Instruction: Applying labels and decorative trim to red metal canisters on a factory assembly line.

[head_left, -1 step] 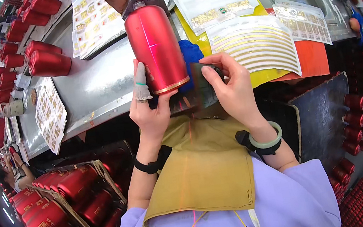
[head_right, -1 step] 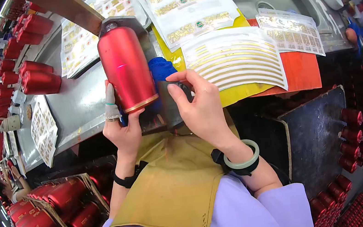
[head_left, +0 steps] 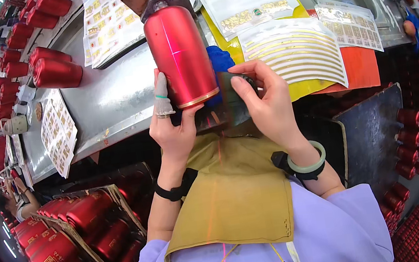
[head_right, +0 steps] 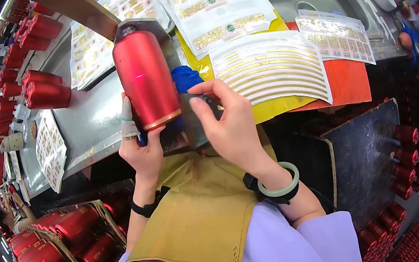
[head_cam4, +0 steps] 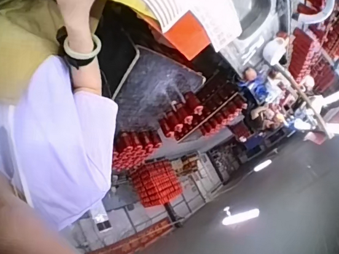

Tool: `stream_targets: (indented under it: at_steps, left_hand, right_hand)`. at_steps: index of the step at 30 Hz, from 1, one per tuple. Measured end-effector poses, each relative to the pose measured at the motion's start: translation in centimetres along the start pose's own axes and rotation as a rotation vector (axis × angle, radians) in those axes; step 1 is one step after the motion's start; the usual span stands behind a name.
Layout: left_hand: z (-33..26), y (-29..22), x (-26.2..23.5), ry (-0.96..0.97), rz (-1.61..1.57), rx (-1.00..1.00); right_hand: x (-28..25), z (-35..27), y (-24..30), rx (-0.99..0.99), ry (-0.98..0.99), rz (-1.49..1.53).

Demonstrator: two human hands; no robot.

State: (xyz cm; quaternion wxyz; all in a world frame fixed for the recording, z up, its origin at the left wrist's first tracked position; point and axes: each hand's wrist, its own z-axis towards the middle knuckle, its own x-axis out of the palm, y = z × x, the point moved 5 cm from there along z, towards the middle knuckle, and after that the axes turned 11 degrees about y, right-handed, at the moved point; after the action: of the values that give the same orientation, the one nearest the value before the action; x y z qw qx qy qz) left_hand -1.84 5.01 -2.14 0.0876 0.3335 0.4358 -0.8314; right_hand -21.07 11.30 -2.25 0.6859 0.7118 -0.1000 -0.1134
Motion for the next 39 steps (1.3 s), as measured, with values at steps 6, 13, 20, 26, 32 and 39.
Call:
stream_targets:
  at_steps: [6, 13, 20, 26, 32, 39]
  left_hand:
    - [-0.6, 0.8, -0.1, 0.047, 0.103, 0.030]
    - [-1.2, 1.7, 0.0, 0.061, -0.054, -0.041]
    - [-0.9, -2.2, -0.8, -0.056, 0.192, 0.234]
    - [2.9, -4.3, 0.0, 0.182, 0.317, 0.387]
    - [1.2, -3.1, -0.5, -0.017, -0.003, 0.032]
    - [1.3, -2.1, -0.8, 0.066, 0.165, 0.196]
  right_hand:
    - [0.0, -0.1, -0.2, 0.037, 0.022, -0.256]
    - [0.8, -0.1, 0.7, -0.011, 0.056, -0.123]
    - [-3.8, 0.9, 0.6, 0.024, -0.005, -0.261]
    - [-1.4, 0.7, 1.0, -0.011, 0.160, 0.103]
    - [-6.8, 2.1, 4.2, -0.090, 0.147, -0.359]
    - [-27.1, 11.9, 2.4, -0.049, -0.016, -1.139]
